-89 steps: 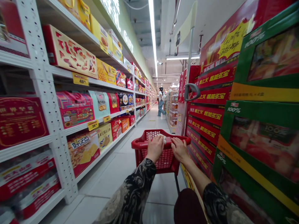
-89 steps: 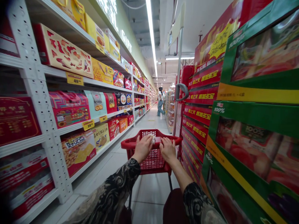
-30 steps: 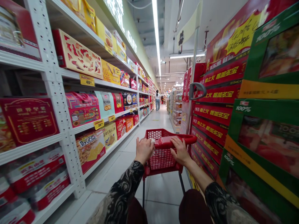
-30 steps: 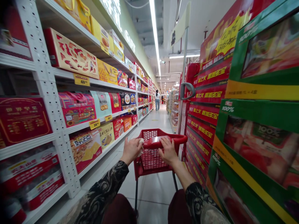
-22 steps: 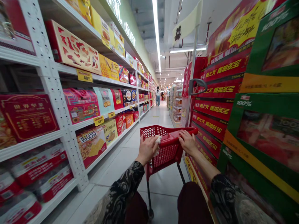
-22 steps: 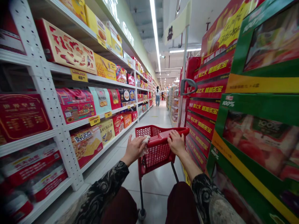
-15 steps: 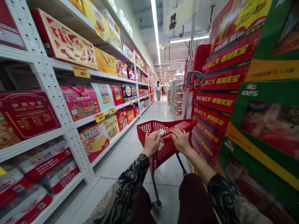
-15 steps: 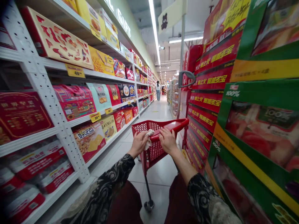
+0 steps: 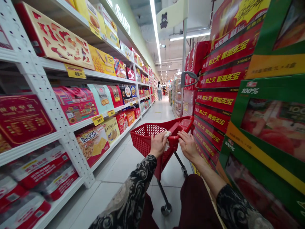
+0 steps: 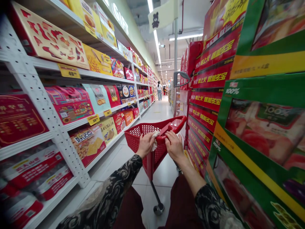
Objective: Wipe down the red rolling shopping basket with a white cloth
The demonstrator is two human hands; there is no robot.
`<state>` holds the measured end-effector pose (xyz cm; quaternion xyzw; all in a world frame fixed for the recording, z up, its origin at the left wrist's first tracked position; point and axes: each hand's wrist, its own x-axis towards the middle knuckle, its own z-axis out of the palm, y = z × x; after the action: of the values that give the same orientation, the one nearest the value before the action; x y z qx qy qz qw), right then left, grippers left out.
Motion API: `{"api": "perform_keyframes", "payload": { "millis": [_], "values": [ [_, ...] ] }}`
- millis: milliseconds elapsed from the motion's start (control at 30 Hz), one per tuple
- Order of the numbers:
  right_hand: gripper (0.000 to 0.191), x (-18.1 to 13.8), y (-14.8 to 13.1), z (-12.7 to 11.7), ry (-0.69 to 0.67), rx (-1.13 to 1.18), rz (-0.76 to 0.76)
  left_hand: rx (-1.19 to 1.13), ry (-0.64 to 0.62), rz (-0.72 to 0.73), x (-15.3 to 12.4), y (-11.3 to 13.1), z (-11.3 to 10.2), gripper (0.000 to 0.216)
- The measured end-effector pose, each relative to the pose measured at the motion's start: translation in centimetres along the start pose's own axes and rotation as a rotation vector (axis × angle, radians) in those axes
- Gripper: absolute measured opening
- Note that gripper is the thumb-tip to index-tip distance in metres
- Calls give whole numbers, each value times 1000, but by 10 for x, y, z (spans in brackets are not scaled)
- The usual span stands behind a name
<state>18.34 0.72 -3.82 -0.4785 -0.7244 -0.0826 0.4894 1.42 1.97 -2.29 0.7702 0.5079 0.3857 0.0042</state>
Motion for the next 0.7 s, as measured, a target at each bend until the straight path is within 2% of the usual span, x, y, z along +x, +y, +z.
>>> {"api": "perform_keyframes", "payload": {
  "millis": [67, 200, 267, 333, 500, 700],
  "values": [
    [36, 0, 2, 0, 27, 5, 8, 1, 13, -17, 1, 2, 4, 27],
    [36, 1, -4, -1, 78, -30, -25, 1, 15, 157, 3, 20, 14, 26],
    [35, 0, -7, -2, 75, -70, -58, 11, 11, 195, 4, 22, 18, 27],
    [33, -1, -7, -4, 57, -122, -77, 32, 0, 171, 4, 15, 21, 27],
    [32, -3, -1, -9, 35, -218, -90, 81, 7, -9, 3, -13, 25, 27],
    [28, 1, -15, -6, -4, -284, -79, 139, 29, 109, 4, 1, 34, 28]
  ]
}}
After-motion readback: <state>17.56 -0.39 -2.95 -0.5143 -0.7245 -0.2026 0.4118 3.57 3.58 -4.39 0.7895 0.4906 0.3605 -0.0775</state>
